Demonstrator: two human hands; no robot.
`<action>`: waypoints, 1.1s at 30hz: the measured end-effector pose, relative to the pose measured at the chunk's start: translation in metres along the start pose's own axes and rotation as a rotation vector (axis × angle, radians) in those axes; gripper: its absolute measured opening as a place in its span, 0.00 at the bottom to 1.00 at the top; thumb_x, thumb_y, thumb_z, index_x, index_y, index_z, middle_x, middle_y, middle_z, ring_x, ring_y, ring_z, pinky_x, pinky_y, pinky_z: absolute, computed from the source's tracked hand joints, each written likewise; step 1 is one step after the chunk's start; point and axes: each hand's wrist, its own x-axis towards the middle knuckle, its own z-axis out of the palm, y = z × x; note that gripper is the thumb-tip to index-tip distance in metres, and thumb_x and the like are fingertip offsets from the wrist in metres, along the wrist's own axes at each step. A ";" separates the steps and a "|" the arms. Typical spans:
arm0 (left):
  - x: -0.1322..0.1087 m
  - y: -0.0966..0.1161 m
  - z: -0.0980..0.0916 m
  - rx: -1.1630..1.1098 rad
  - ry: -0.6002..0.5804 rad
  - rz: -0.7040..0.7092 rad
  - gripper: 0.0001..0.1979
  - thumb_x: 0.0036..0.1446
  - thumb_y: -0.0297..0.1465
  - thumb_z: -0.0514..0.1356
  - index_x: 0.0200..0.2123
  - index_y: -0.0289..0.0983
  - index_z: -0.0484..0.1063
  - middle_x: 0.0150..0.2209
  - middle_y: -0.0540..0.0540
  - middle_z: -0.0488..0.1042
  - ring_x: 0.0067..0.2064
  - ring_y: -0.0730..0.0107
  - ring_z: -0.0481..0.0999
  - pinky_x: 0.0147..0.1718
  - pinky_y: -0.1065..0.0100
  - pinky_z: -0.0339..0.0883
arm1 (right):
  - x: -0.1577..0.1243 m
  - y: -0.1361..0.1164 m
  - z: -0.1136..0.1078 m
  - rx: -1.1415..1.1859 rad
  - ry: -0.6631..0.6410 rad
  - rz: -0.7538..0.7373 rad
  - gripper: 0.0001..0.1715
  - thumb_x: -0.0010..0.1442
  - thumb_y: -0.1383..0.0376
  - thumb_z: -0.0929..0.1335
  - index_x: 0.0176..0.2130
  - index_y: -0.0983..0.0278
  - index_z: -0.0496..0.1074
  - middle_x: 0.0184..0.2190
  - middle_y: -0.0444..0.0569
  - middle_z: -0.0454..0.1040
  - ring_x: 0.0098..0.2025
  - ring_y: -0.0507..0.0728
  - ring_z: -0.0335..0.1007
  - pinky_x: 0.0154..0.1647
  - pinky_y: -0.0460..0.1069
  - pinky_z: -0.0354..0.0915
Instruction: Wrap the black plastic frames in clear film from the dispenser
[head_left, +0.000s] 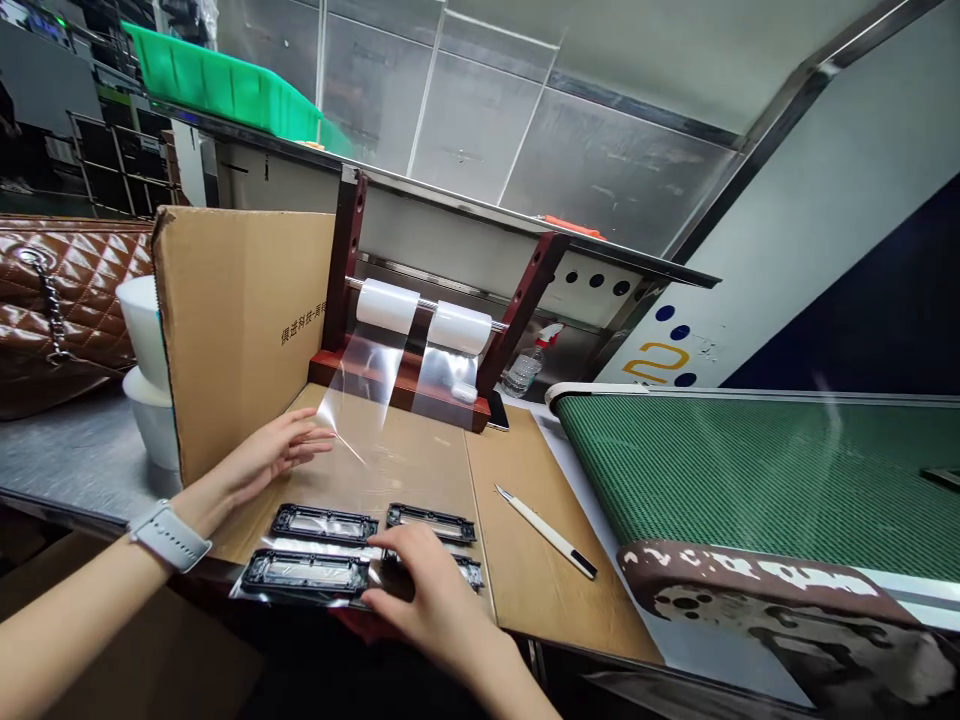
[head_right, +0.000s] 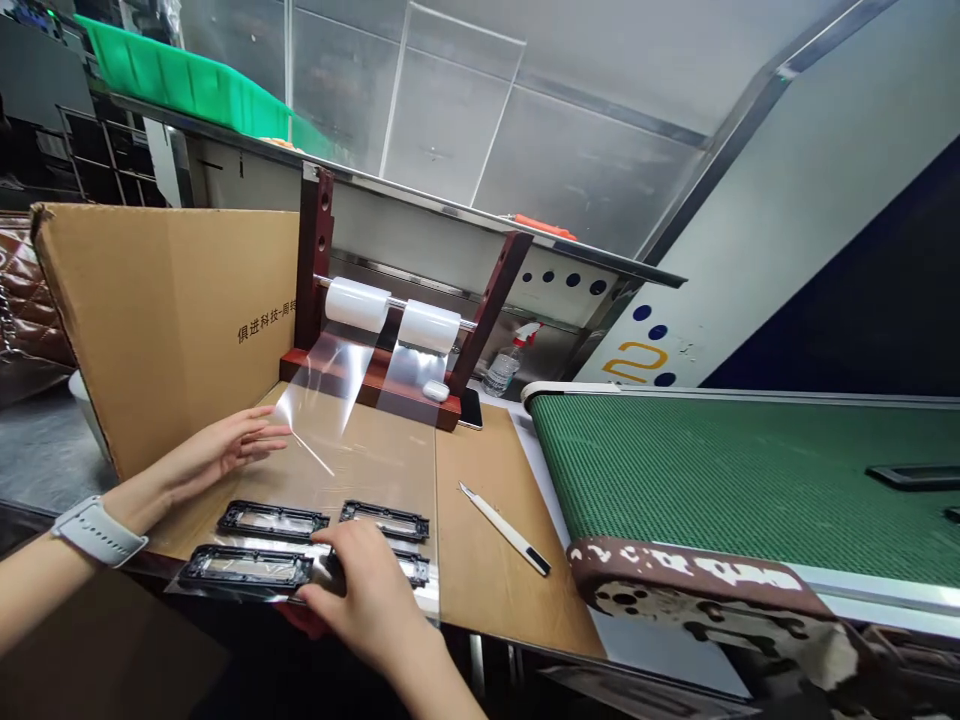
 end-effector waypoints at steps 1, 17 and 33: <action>0.002 0.002 -0.001 0.000 0.014 0.024 0.23 0.61 0.34 0.58 0.56 0.34 0.59 0.47 0.39 0.78 0.48 0.58 0.78 0.58 0.49 0.60 | -0.002 -0.001 0.004 -0.008 0.001 0.007 0.28 0.48 0.76 0.77 0.48 0.64 0.71 0.43 0.49 0.74 0.46 0.60 0.67 0.49 0.53 0.65; -0.040 -0.033 -0.030 0.483 0.138 0.304 0.32 0.42 0.59 0.62 0.43 0.42 0.74 0.51 0.40 0.76 0.59 0.45 0.67 0.64 0.47 0.49 | -0.014 0.014 -0.004 -0.040 0.269 0.103 0.22 0.51 0.77 0.74 0.45 0.62 0.72 0.42 0.48 0.75 0.47 0.61 0.68 0.49 0.55 0.64; -0.033 -0.065 -0.061 0.414 0.197 0.285 0.29 0.53 0.57 0.55 0.47 0.42 0.68 0.47 0.39 0.78 0.52 0.49 0.75 0.59 0.46 0.59 | -0.023 0.017 0.001 0.024 0.289 -0.035 0.16 0.57 0.76 0.69 0.44 0.61 0.72 0.41 0.48 0.76 0.45 0.60 0.69 0.48 0.54 0.64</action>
